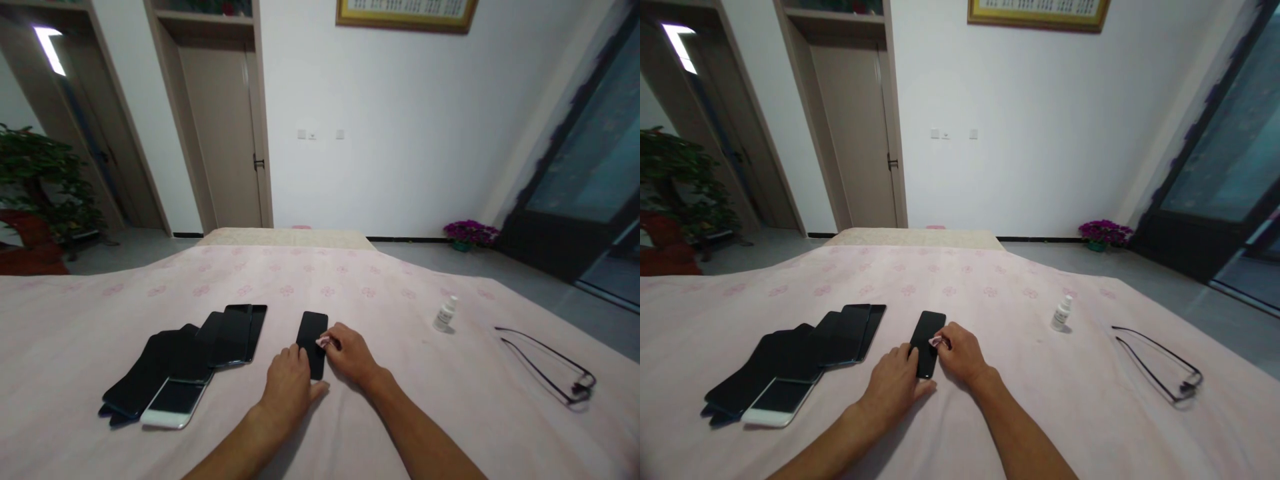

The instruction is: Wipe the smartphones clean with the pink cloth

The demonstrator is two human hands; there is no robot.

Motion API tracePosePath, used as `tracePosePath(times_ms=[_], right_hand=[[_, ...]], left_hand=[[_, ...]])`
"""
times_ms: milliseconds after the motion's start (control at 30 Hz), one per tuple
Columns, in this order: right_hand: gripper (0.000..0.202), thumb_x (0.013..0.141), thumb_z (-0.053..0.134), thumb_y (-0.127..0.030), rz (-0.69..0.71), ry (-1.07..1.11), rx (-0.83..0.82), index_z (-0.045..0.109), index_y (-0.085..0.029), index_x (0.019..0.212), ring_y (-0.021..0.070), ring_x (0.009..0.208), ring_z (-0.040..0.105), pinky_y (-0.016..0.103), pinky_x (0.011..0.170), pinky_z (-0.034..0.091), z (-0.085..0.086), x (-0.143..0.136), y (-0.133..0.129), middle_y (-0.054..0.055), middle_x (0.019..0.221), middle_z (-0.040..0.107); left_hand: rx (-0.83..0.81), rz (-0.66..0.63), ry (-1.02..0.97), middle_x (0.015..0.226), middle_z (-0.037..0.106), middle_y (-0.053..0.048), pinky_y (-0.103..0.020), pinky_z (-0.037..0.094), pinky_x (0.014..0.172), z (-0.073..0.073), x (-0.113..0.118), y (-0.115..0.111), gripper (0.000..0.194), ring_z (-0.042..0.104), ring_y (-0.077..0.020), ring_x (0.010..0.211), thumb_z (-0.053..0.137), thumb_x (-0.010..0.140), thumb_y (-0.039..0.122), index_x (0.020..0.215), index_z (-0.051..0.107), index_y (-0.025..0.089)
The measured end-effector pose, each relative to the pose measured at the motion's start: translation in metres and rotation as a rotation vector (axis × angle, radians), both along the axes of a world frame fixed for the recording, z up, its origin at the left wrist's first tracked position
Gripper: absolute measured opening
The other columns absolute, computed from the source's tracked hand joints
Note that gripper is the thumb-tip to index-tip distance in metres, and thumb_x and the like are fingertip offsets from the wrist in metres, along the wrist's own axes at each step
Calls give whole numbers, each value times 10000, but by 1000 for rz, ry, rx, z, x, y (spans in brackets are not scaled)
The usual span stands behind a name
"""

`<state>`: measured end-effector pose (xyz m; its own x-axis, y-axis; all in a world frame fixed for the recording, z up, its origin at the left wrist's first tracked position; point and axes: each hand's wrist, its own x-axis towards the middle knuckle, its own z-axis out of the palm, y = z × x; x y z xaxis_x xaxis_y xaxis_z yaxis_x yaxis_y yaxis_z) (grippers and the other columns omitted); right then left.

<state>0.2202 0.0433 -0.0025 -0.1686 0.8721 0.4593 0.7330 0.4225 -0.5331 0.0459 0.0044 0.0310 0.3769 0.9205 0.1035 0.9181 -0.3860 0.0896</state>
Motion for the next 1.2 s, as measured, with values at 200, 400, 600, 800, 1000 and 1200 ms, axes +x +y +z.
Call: tracePosePath(times_ms=[200, 400, 600, 800, 1000, 1200], right_hand=[[121, 850, 600, -160, -9, 58, -30, 713, -199, 862, 151, 740, 595, 266, 679, 439, 0, 3, 0, 22, 814, 648], [218, 876, 548, -120, 119, 189, 121, 702, -222, 990, 164, 820, 612, 291, 752, 489, -1, 0, -3, 36, 870, 643], [329, 900, 521, -128, 288, 69, 375, 641, -250, 1182, 195, 881, 613, 338, 770, 521, -2, -12, -8, 83, 983, 668], [320, 932, 494, -137, 191, 32, 439, 639, -247, 1194, 207, 895, 600, 362, 796, 516, -2, -15, 5, 88, 987, 666], [304, 931, 486, -124, 84, 107, 369, 663, -236, 1152, 208, 893, 585, 359, 793, 510, 0, -12, 13, 83, 957, 634], [340, 916, 511, -136, 251, 28, 423, 636, -254, 1209, 203, 869, 593, 350, 771, 508, 0, -21, 0, 77, 961, 662]], left_hand=[[76, 17, 84, 967, 664, -158, -392, 455, 818, -9, 14, 1, 349, 617, -305, 937, 637, 841, 354, 1047, 664, 73], [98, -25, 62, 970, 706, -175, -385, 498, 762, -13, 0, 5, 406, 679, -299, 882, 511, 900, 242, 1243, 594, 41], [183, -80, -7, 915, 744, -102, -311, 529, 711, -22, -28, 11, 325, 713, -231, 808, 436, 934, 172, 1202, 618, 142], [305, -159, -64, 828, 748, -77, -304, 554, 674, -31, -39, 18, 297, 715, -212, 720, 474, 911, 137, 1155, 641, 155], [360, -176, -91, 800, 745, -74, -319, 567, 656, -34, -41, 20, 293, 712, -216, 691, 493, 893, 117, 1138, 652, 141], [322, -176, -123, 855, 750, -81, -327, 573, 683, -34, -41, 20, 314, 720, -219, 729, 488, 904, 117, 1186, 625, 137]])
